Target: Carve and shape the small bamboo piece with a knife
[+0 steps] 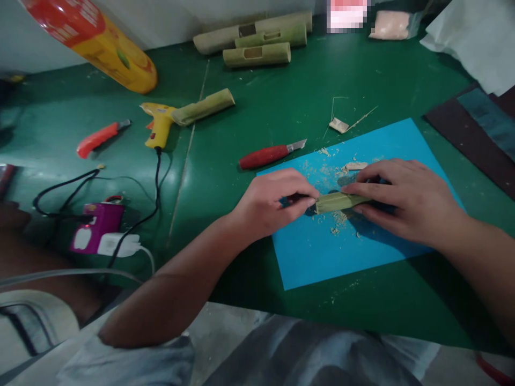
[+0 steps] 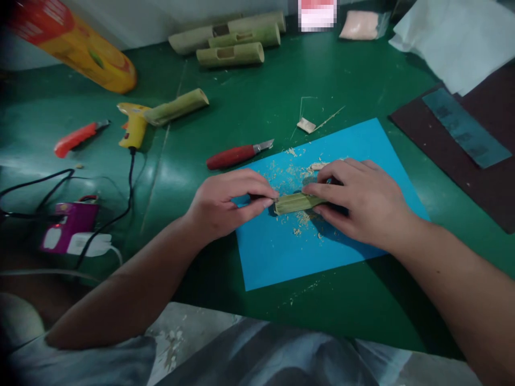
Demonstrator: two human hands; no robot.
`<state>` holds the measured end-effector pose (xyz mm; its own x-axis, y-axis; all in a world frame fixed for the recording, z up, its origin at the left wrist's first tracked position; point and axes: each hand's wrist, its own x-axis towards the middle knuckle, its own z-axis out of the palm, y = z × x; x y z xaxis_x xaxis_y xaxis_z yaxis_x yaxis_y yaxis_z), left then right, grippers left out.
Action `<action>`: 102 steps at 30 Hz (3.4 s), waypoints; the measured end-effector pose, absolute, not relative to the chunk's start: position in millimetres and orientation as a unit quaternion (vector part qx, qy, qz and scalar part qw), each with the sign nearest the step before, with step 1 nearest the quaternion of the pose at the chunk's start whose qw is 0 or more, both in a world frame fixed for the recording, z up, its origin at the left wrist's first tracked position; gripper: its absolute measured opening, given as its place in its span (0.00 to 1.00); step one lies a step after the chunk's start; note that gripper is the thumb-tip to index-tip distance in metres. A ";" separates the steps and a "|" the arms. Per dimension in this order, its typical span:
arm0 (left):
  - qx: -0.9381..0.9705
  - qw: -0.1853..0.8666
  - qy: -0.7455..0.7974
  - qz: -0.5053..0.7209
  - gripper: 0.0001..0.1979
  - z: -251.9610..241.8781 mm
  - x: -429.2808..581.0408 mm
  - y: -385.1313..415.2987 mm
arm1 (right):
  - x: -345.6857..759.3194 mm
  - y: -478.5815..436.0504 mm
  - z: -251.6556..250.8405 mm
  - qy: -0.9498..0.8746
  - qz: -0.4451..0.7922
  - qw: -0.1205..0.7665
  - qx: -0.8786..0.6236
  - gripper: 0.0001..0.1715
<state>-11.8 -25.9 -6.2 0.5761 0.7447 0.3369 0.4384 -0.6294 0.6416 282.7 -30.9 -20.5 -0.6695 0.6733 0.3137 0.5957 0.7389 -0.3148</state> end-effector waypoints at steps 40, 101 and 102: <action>0.936 0.079 0.267 0.213 0.08 -2.1 -17.5 -35.6 | 279.7 -30.6 -18.5 -0.899 0.118 0.180 -0.381 0.19; 0.960 0.058 0.238 0.136 0.11 12.5 -3.8 -29.0 | 278.4 -27.4 -20.2 -0.903 0.122 0.194 -0.365 0.18; 0.959 0.051 0.251 0.120 0.12 13.7 -3.9 -30.7 | 278.5 -27.4 -20.4 -0.902 0.122 0.194 -0.365 0.18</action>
